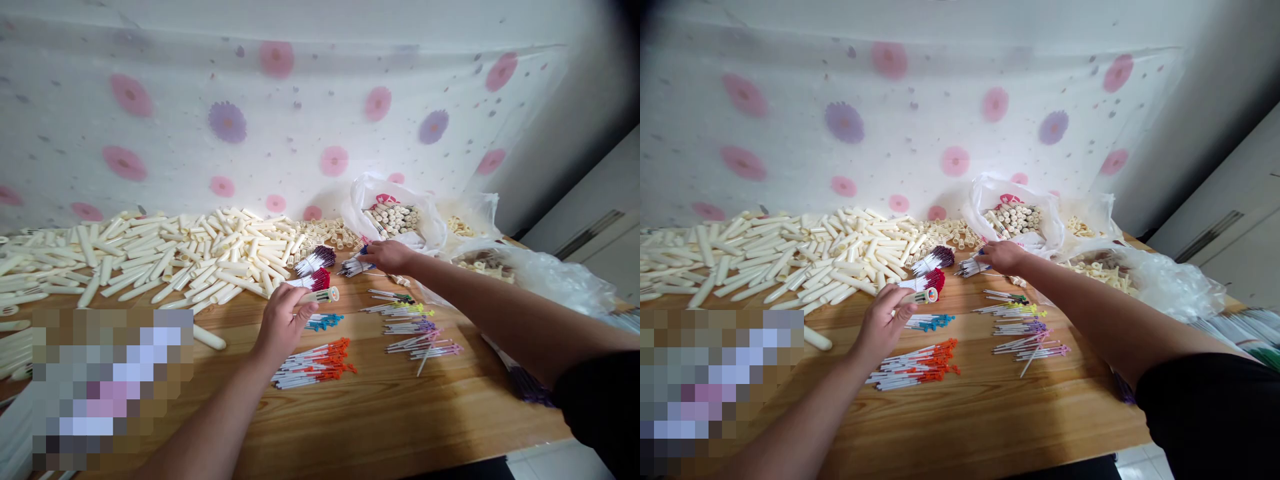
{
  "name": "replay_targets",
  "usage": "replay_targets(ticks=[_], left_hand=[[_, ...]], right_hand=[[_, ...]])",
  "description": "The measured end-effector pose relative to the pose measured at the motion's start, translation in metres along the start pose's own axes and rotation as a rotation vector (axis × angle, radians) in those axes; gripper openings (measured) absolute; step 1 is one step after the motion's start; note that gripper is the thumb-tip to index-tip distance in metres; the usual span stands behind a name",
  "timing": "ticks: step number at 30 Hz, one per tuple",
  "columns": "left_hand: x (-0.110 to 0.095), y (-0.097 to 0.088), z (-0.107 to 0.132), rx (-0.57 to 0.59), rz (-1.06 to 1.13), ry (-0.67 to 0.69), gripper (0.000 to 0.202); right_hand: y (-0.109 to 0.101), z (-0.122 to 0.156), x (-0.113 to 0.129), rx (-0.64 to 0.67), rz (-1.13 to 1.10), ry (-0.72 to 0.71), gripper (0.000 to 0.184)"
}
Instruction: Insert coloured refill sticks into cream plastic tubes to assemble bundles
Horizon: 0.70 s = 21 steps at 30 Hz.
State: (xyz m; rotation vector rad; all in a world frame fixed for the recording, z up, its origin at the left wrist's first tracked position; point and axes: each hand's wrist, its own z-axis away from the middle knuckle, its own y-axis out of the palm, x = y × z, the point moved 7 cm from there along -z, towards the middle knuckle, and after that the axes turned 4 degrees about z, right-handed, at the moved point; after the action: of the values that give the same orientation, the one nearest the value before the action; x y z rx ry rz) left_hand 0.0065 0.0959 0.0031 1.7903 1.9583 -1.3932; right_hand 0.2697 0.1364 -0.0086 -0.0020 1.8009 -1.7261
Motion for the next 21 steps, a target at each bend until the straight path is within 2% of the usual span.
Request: replay_targets(ticks=[14,18,21], left_hand=[[0.006,0.001,-0.002,0.014,-0.019,-0.016,0.030],[0.010,0.001,-0.003,0.004,0.052,-0.086,0.031],[0.015,0.002,-0.002,-0.008,0.244,-0.216,0.033]], right_hand=[[0.009,0.015,-0.007,0.195,0.030,0.072,0.068],[-0.011,0.026,-0.010,0.193,0.021,0.151,0.068],[-0.043,0.040,0.006,0.081,-0.198,0.171,0.067]])
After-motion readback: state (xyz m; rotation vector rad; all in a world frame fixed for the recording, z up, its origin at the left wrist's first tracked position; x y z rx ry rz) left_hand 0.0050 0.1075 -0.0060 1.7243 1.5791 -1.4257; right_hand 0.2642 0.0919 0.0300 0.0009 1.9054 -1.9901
